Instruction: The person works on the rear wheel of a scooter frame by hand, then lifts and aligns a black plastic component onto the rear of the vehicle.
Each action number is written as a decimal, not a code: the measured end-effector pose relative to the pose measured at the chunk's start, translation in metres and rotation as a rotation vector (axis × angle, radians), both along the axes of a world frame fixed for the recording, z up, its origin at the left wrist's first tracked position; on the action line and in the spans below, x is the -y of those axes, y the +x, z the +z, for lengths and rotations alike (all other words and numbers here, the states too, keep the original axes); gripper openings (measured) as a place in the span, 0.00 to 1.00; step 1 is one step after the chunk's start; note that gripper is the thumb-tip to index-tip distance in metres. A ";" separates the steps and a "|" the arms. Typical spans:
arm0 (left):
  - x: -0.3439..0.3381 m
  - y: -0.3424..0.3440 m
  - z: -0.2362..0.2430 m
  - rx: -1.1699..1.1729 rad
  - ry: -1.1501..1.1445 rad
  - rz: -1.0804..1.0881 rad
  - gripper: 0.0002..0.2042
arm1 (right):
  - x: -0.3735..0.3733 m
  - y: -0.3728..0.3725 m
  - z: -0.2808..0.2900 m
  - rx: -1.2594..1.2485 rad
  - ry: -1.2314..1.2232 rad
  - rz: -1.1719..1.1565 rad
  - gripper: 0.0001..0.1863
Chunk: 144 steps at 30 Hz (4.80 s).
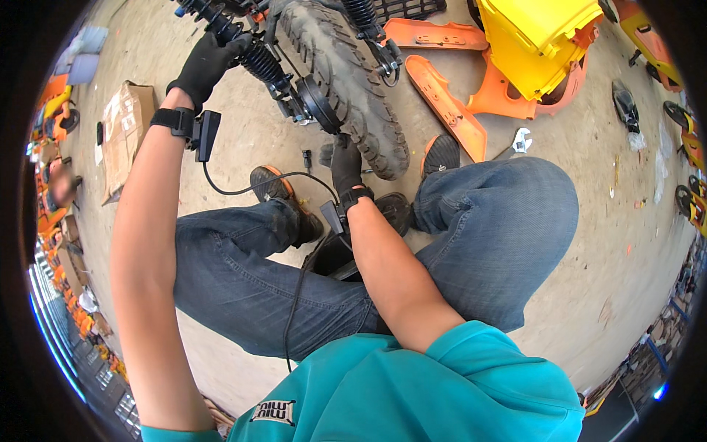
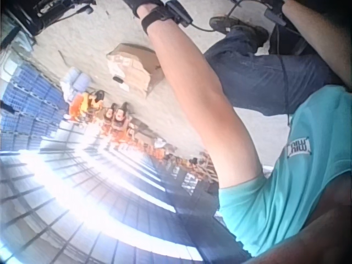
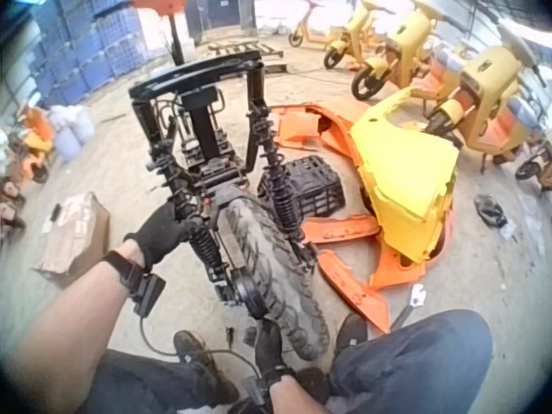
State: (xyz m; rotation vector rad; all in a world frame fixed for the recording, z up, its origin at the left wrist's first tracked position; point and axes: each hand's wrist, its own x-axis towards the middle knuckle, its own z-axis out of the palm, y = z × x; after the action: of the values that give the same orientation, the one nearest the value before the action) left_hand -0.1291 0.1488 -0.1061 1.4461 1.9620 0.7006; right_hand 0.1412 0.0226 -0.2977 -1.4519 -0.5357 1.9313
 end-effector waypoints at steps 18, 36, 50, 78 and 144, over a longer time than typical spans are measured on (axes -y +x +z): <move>-0.001 0.029 0.027 -0.070 0.096 0.003 0.16 | -0.022 0.016 -0.018 -0.579 -0.428 -0.062 0.12; 0.004 0.035 0.037 0.199 -0.068 -0.022 0.13 | -0.031 0.003 -0.040 -1.143 -0.618 -0.249 0.20; 0.011 0.061 0.050 0.274 -0.045 0.036 0.20 | -0.018 -0.018 -0.052 -0.892 -0.249 -0.306 0.18; 0.003 0.039 0.034 0.332 -0.078 -0.019 0.08 | -0.014 -0.005 -0.035 0.046 0.088 -0.051 0.10; -0.020 0.019 0.009 -0.328 0.072 0.070 0.13 | -0.016 0.010 -0.015 -0.201 -0.107 0.030 0.12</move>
State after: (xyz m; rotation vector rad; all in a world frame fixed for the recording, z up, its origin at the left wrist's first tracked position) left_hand -0.1096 0.1688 -0.0975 1.6262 2.2644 0.5988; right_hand 0.1513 0.0391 -0.3123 -1.3004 -0.3685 2.1284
